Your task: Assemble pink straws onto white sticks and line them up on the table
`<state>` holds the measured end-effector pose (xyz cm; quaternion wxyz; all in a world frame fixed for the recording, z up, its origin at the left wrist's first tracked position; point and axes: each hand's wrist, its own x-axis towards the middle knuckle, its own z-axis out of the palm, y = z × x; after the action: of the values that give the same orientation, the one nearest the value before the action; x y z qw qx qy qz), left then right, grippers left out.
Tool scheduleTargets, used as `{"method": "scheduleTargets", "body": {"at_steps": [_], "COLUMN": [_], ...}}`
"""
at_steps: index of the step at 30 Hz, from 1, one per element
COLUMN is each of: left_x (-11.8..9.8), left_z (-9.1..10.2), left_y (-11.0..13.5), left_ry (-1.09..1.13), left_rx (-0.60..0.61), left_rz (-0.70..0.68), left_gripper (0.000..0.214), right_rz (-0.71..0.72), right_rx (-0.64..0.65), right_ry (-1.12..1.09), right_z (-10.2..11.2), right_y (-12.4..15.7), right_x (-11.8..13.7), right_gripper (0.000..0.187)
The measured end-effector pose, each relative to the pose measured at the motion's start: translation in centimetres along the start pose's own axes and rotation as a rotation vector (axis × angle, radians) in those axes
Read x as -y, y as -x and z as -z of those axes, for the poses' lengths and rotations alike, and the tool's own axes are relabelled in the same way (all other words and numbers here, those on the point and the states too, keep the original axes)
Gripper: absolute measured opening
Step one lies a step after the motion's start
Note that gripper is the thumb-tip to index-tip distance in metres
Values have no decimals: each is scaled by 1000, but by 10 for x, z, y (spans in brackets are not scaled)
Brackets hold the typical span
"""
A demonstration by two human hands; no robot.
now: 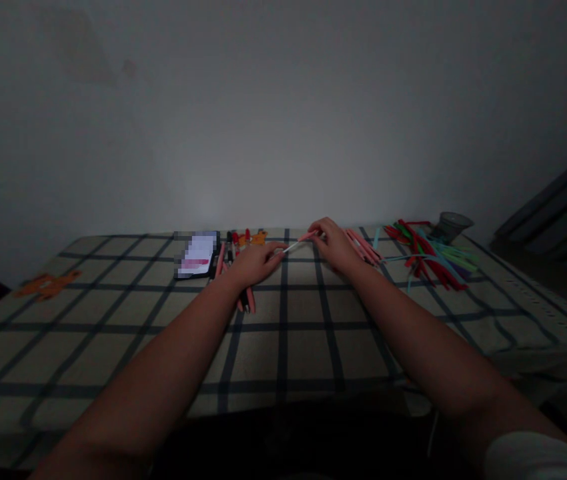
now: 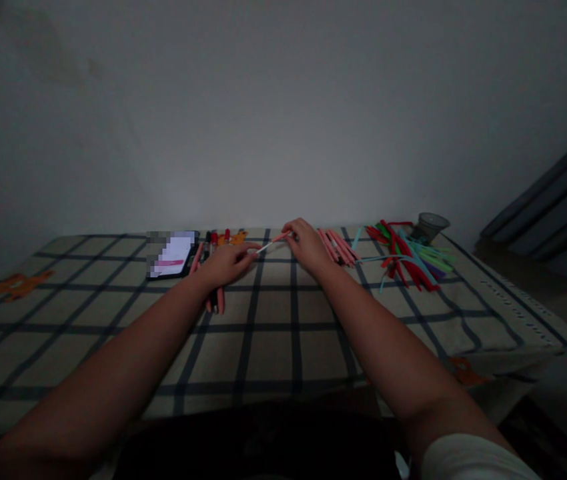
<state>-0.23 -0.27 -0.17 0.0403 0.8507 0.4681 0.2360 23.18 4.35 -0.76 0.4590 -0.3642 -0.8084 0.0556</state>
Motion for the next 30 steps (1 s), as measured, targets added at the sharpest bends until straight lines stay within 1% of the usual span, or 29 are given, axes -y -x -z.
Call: {"method": "scheduleTargets", "body": {"at_steps": [3, 8, 15, 25, 30], "left_x": [0, -2, -4, -11, -12], "left_z": [0, 2, 3, 8, 9], "left_y": [0, 2, 4, 4, 5], "left_ry": [-1, -6, 20, 23, 5], "left_rx": [-7, 22, 67, 81, 97], "left_rz": [13, 49, -21, 8, 15], "left_gripper": [39, 41, 51, 55, 57], "right_rz": [11, 17, 28, 21, 23], "right_rx": [15, 17, 38, 69, 73], "right_ry": [0, -6, -4, -17, -14], "right_z": [-2, -4, -3, 0, -1], "right_y": [1, 1, 1, 1, 1], "right_x": [-2, -4, 1, 6, 3], "right_gripper": [9, 10, 8, 9, 8]}}
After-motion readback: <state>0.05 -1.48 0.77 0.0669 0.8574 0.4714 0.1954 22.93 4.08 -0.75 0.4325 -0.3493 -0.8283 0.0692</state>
